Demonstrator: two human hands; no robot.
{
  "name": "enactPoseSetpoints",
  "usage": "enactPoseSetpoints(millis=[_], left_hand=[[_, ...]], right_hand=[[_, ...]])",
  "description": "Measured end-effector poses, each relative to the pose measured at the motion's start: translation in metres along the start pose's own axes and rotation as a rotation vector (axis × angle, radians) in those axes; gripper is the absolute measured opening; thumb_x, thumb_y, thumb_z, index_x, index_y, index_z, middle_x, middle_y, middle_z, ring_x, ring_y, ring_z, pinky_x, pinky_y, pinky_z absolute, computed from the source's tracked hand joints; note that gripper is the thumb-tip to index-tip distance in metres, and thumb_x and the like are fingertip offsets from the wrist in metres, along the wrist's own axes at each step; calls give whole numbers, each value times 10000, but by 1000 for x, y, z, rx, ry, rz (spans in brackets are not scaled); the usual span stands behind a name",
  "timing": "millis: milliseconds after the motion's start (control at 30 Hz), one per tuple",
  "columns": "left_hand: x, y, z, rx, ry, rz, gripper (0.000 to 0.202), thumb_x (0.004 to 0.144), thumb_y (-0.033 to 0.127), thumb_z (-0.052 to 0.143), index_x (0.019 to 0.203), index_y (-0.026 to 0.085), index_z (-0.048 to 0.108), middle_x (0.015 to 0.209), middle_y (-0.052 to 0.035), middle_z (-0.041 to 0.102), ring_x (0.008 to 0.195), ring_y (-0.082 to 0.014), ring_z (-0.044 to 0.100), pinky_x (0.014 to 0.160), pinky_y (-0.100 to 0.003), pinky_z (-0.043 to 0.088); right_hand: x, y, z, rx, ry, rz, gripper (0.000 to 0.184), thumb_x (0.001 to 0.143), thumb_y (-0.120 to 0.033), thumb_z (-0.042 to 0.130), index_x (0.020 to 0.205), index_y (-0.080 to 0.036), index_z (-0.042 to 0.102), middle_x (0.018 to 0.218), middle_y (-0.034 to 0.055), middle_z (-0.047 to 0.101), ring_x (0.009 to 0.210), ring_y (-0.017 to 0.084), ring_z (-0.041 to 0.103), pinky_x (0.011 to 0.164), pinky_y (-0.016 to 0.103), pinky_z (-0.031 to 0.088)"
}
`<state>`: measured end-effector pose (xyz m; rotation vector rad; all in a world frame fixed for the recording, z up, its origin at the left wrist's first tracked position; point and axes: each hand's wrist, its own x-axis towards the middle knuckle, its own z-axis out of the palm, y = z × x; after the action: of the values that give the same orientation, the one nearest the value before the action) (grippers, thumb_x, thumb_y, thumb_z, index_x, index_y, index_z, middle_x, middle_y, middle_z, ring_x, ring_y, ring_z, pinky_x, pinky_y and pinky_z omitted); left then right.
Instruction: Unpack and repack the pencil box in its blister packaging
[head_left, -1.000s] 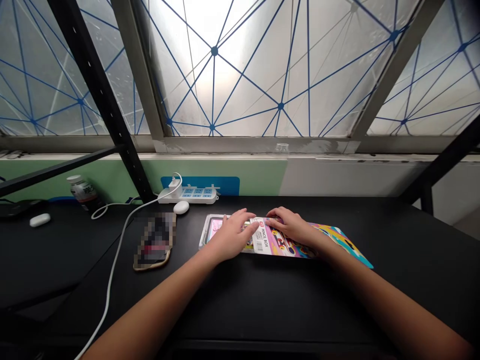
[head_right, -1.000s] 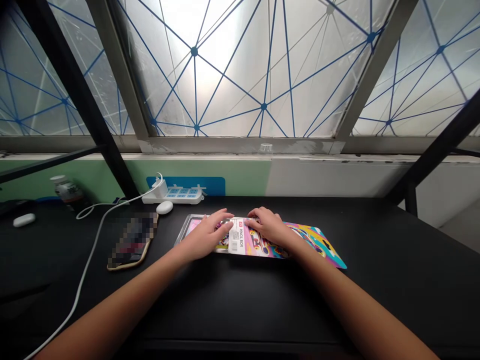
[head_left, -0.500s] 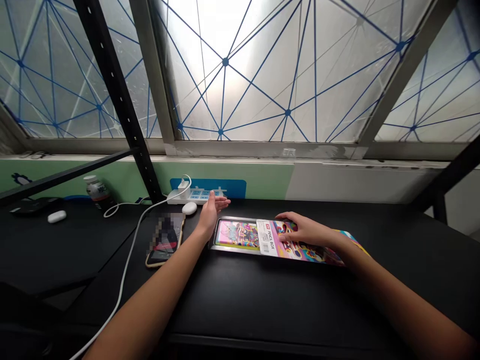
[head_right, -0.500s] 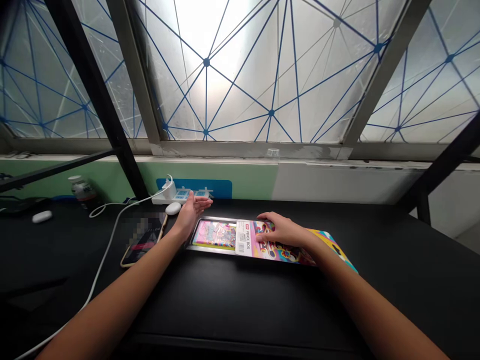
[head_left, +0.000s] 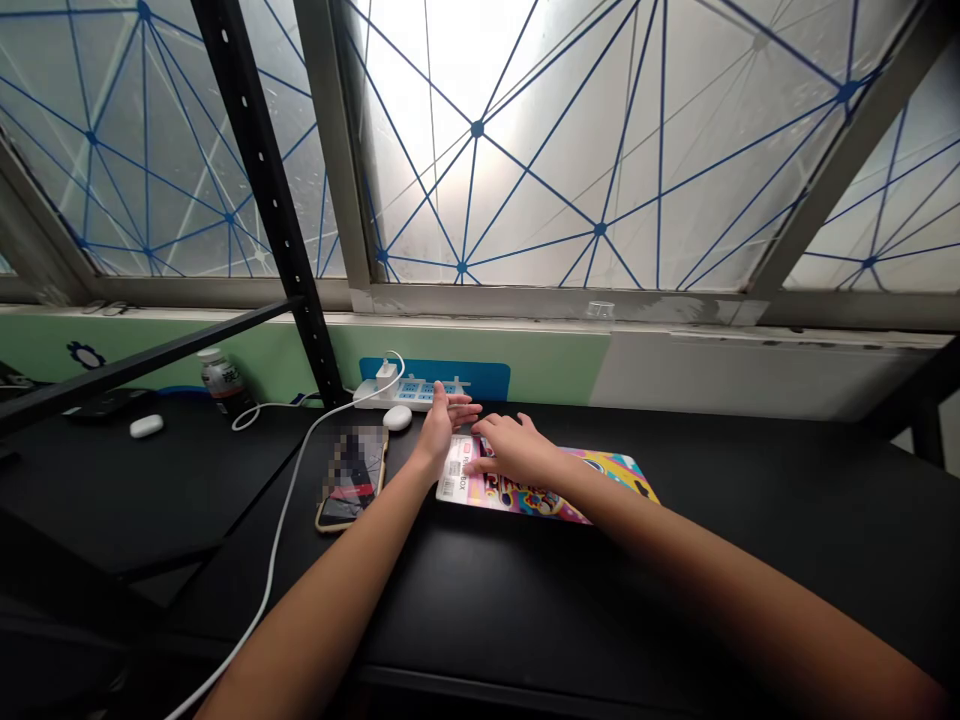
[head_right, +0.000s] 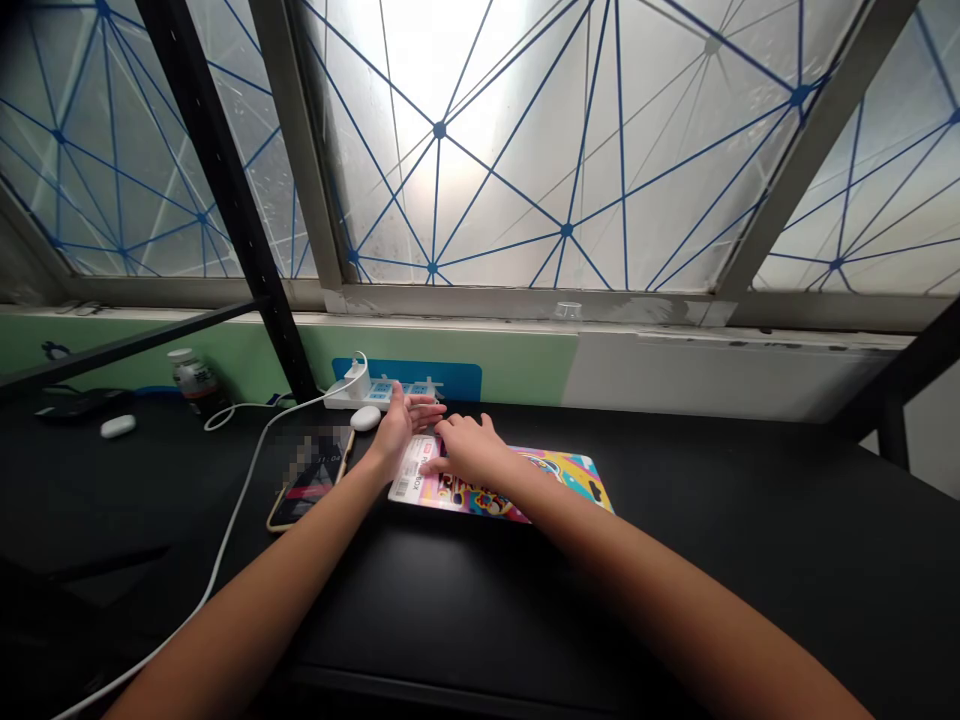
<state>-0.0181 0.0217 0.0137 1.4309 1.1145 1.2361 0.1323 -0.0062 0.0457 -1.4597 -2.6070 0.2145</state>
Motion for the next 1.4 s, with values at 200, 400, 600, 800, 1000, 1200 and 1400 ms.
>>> enactPoseSetpoints(millis=[200,400,600,800,1000,1200,1400], left_hand=[[-16,5,1,545,-200,164,380,871,592,557,891,225,653,969,-76,745,1016,-302,666,913,-403,463],[-26,13,6,914,-261,289,293,895,496,598,812,215,615,899,-73,723,910,-299,678,825,-379,461],[-30,23,16,1067,-145,437,296,974,476,552,1015,183,564,1305,-153,624,1239,-305,564,1019,-422,362],[-45,44,21,1237,-1,601,280,1001,458,519,1015,179,536,1191,-130,687,1118,-272,641,995,-422,370],[-54,62,13,1336,-52,616,268,930,457,642,967,201,569,921,-54,726,877,-264,687,816,-354,426],[-55,57,17,1344,-338,634,293,826,434,758,912,222,574,944,-58,690,897,-279,664,817,-365,412],[-47,37,15,1213,-388,539,464,840,585,677,1101,218,566,1103,-86,669,1053,-292,610,845,-356,437]], right_hand=[[-38,41,-9,-2,132,59,501,887,-568,601,1237,-209,611,1308,153,624,1219,354,562,1108,609,257],[-89,97,-15,89,82,147,444,921,-607,511,1075,-222,671,1073,98,735,915,261,693,758,353,523],[-89,88,-9,56,327,164,355,846,-572,656,972,-245,599,929,61,724,842,273,660,701,361,499],[-97,75,-20,-126,574,-12,189,894,-335,677,892,-234,517,934,70,687,812,257,630,791,399,481],[-102,64,-19,-129,598,-68,93,935,-283,595,913,-222,528,1202,119,656,862,262,644,751,384,494],[-101,39,-5,-332,335,-142,77,906,-178,544,955,-195,601,1100,123,664,893,276,588,764,389,479],[-99,24,3,-327,148,-257,170,810,-195,630,979,-192,610,1041,103,626,930,284,536,781,391,477]])
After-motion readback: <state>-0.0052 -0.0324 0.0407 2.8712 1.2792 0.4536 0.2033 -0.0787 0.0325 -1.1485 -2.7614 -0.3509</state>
